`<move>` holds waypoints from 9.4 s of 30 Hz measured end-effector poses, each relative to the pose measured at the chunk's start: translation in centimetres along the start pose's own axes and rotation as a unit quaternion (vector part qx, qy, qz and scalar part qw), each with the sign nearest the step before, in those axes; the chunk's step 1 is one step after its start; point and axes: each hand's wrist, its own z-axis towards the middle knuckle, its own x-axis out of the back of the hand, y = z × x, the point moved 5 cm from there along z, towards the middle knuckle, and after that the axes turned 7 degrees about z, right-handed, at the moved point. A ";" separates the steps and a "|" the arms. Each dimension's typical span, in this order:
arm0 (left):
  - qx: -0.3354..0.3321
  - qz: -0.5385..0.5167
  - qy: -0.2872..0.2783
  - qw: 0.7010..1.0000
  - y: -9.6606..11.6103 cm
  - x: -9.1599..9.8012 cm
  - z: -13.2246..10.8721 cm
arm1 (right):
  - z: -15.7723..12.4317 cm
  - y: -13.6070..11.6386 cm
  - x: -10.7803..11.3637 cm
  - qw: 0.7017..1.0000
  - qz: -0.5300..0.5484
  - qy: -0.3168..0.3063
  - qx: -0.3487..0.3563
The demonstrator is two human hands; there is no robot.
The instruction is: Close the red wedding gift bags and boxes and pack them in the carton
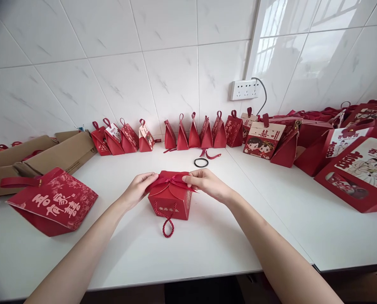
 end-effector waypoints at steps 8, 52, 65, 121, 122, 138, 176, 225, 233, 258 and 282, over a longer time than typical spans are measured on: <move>-0.068 0.024 0.133 0.988 -0.7 -0.6 0.0 | 0.8 1.0 0.5 0.995 0.089 0.015 0.030; 0.124 0.033 -0.190 0.973 2.0 -0.9 -2.3 | -6.0 -5.3 -4.4 0.920 -0.359 0.039 0.149; -0.242 0.349 -0.020 0.905 7.6 -1.8 -1.6 | -7.5 -0.7 -0.8 0.821 -0.471 0.252 0.204; 0.081 -0.065 0.041 0.994 1.5 -1.4 0.5 | -4.2 1.3 -0.9 0.979 0.085 0.184 0.008; 0.101 -0.047 0.046 0.993 1.3 -1.5 0.5 | -4.1 1.4 -0.9 0.980 0.089 0.176 0.009; -0.034 0.025 0.150 0.988 0.4 -2.8 0.3 | -4.4 1.8 -0.9 0.977 0.110 0.176 0.048; 0.052 0.156 -0.004 0.986 3.3 -7.1 -2.4 | -11.7 1.1 -5.5 0.941 -0.007 0.334 0.055; 0.162 0.186 -0.127 0.961 3.2 -4.1 -9.7 | -9.0 0.5 -2.2 0.962 -0.166 0.164 0.140; 0.044 0.225 -0.026 0.973 4.7 -2.8 -3.3 | -5.6 -3.9 0.7 0.932 -0.219 0.287 -0.022; -0.003 0.055 0.170 0.984 2.5 -6.6 -7.1 | -9.1 2.9 -3.0 0.921 0.181 0.308 0.157; -0.017 -0.009 -0.011 1.000 4.2 -6.1 -9.5 | -10.9 0.1 -2.0 0.928 -0.263 0.127 0.232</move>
